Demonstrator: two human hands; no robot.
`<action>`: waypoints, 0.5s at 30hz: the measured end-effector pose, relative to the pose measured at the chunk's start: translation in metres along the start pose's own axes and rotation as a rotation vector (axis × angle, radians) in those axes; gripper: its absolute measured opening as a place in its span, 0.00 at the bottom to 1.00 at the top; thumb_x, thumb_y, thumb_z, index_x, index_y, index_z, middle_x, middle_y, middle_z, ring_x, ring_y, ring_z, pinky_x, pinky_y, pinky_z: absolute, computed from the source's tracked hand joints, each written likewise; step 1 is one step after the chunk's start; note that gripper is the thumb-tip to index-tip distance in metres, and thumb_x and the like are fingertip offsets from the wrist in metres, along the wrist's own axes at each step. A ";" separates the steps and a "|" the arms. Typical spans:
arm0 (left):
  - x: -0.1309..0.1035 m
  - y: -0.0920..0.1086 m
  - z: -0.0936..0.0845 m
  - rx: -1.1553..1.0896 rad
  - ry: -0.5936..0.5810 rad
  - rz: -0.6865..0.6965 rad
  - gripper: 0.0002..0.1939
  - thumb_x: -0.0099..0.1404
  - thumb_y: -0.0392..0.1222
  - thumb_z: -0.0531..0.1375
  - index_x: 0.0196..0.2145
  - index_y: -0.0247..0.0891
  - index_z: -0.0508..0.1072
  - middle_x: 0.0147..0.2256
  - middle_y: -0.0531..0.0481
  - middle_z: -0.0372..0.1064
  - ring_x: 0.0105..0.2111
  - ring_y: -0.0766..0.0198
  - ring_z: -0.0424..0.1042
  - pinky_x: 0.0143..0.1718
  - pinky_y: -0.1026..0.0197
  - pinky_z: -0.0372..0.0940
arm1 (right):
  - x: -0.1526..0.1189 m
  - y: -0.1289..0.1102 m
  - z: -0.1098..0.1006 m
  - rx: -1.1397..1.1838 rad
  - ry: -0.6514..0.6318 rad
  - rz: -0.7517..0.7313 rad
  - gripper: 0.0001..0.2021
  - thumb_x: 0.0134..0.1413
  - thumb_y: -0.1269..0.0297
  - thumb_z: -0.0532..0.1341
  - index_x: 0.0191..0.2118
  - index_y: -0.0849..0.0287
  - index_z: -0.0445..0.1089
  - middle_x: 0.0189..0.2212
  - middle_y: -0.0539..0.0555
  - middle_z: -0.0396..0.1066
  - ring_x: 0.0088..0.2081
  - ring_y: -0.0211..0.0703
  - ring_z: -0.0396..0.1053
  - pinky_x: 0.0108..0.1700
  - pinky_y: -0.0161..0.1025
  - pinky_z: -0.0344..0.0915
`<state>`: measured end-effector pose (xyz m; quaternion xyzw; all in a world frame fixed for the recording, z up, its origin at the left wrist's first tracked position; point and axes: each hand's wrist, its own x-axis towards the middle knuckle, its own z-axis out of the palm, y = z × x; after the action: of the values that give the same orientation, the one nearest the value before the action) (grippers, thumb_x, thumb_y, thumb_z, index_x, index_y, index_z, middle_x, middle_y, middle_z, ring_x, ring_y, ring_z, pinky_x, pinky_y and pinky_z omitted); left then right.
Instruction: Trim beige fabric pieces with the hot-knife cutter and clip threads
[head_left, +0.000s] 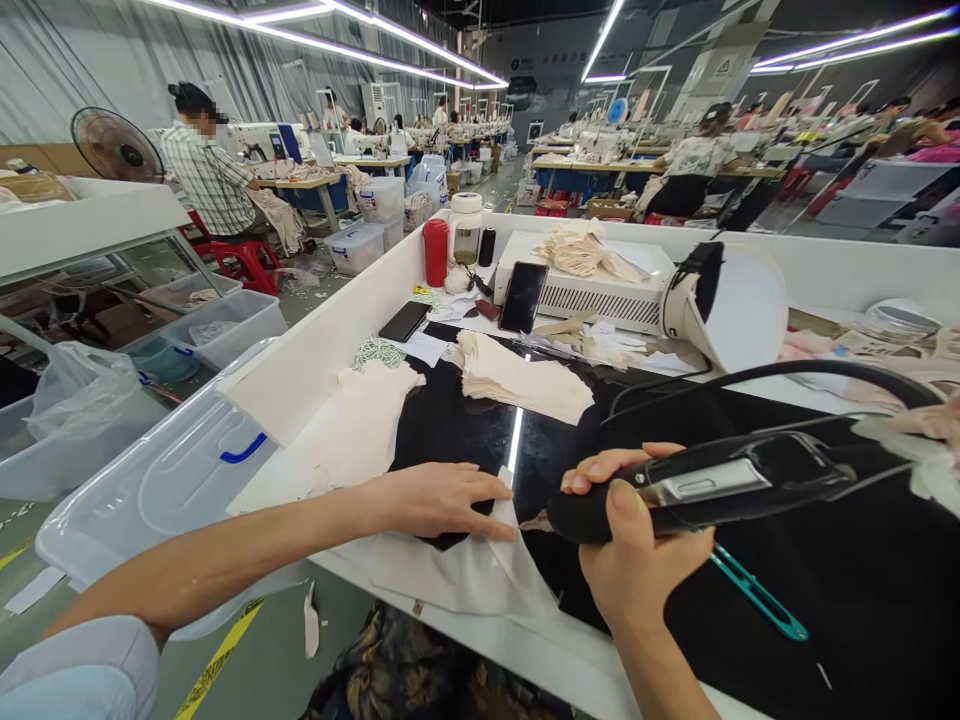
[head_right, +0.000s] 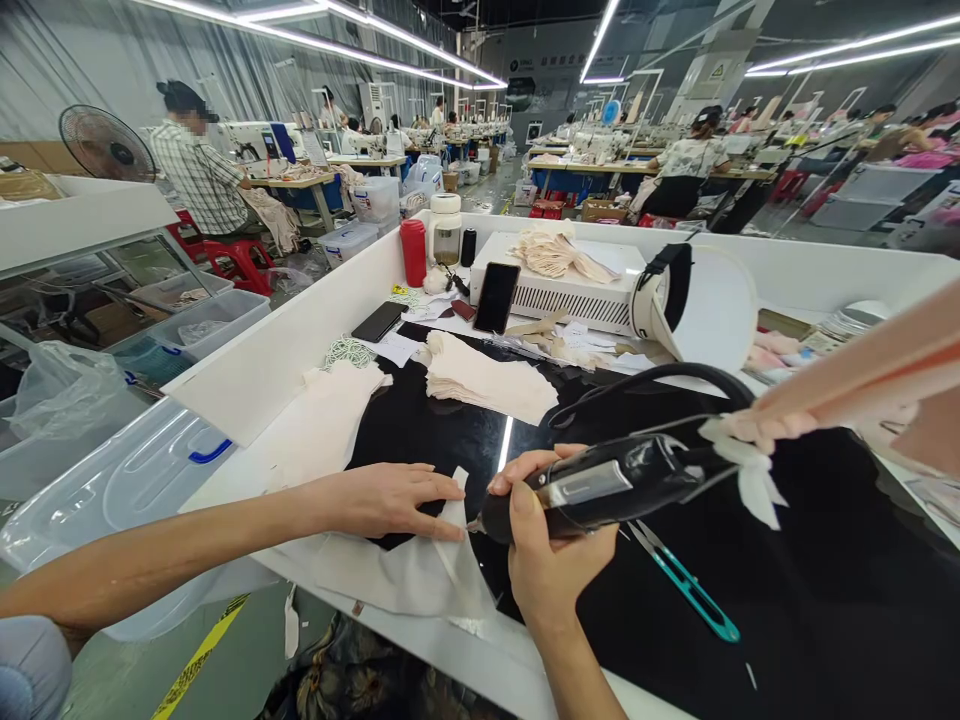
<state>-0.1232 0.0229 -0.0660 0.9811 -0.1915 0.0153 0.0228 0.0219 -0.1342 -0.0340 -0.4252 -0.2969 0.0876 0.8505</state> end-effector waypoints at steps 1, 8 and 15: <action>0.000 0.000 0.001 -0.001 0.023 0.007 0.30 0.68 0.23 0.56 0.62 0.48 0.70 0.64 0.39 0.64 0.62 0.53 0.67 0.62 0.50 0.66 | 0.000 0.001 0.001 -0.004 0.001 0.006 0.16 0.54 0.68 0.70 0.46 0.53 0.67 0.28 0.44 0.73 0.26 0.38 0.70 0.32 0.41 0.72; 0.000 0.002 0.003 -0.002 0.086 0.008 0.28 0.70 0.24 0.55 0.61 0.47 0.72 0.63 0.38 0.65 0.61 0.52 0.68 0.60 0.50 0.68 | 0.000 0.007 0.000 -0.043 -0.006 0.012 0.16 0.56 0.68 0.69 0.47 0.52 0.66 0.28 0.44 0.73 0.27 0.39 0.71 0.33 0.42 0.72; 0.001 0.003 0.003 -0.022 0.111 0.000 0.28 0.70 0.23 0.55 0.61 0.46 0.72 0.64 0.37 0.65 0.61 0.52 0.69 0.59 0.50 0.68 | 0.007 0.009 0.004 -0.011 0.017 -0.026 0.16 0.54 0.68 0.70 0.46 0.53 0.67 0.27 0.44 0.73 0.25 0.38 0.69 0.31 0.41 0.71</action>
<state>-0.1232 0.0196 -0.0691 0.9784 -0.1902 0.0678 0.0444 0.0266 -0.1228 -0.0362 -0.4269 -0.2955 0.0713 0.8516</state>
